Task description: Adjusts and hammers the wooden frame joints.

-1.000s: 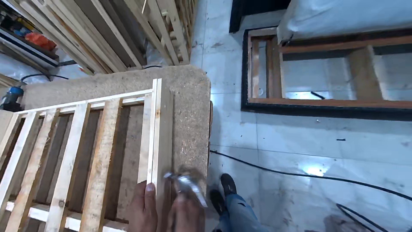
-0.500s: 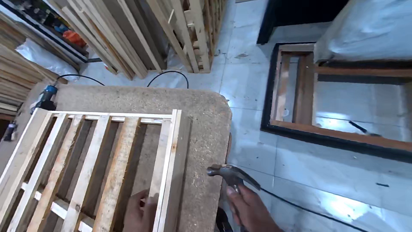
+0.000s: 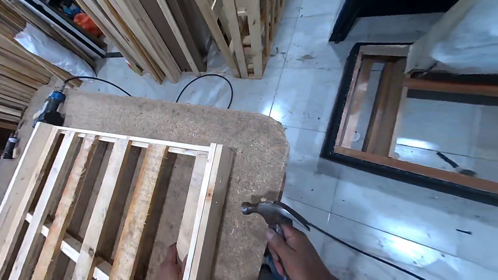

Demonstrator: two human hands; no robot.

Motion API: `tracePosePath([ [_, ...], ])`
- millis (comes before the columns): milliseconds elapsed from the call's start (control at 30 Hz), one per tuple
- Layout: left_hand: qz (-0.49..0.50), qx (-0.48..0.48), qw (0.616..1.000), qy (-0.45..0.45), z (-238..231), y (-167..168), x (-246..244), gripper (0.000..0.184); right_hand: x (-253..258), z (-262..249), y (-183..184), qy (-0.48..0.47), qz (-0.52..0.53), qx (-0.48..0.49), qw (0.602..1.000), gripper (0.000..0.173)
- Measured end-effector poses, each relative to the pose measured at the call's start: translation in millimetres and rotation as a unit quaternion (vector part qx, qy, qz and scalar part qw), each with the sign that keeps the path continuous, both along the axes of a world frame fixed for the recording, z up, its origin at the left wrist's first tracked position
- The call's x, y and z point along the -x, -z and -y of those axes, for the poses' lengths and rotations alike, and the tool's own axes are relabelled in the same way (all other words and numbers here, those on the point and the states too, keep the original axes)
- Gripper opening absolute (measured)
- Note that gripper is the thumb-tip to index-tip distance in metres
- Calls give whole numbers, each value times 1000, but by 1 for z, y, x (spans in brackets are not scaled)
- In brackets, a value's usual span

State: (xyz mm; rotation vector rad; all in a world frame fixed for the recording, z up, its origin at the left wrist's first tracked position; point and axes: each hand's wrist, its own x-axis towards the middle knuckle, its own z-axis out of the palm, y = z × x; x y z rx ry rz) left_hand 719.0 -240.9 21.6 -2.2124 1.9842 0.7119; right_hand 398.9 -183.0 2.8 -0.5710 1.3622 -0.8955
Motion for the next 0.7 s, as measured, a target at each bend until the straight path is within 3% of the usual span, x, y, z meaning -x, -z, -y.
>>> tracePosePath([
  [200, -30, -19, 999, -31, 5, 4, -5, 54, -1, 21, 0, -61, 15, -11, 998, 48],
  [333, -202, 59, 978, 5, 35, -18, 7, 82, 15, 38, -3, -117, 34, -14, 992, 48],
  [433, -200, 84, 971, 96, 50, -33, 45, 90, 19, 56, -1, -61, 64, -21, 996, 47],
  [533, -163, 70, 979, 100, 44, -20, 74, 83, 3, 67, 4, 52, 99, -10, 994, 48],
  [567, -158, 72, 980, 96, 43, -17, 76, 80, -5, 65, 7, 32, 102, -15, 994, 48],
  [633, -155, 71, 981, 94, 42, -16, 74, 76, -7, 59, 10, -118, 100, -44, 987, 48],
  [700, -157, 70, 980, 99, 45, -15, 73, 73, 9, 57, 8, -194, 95, -56, 975, 49],
])
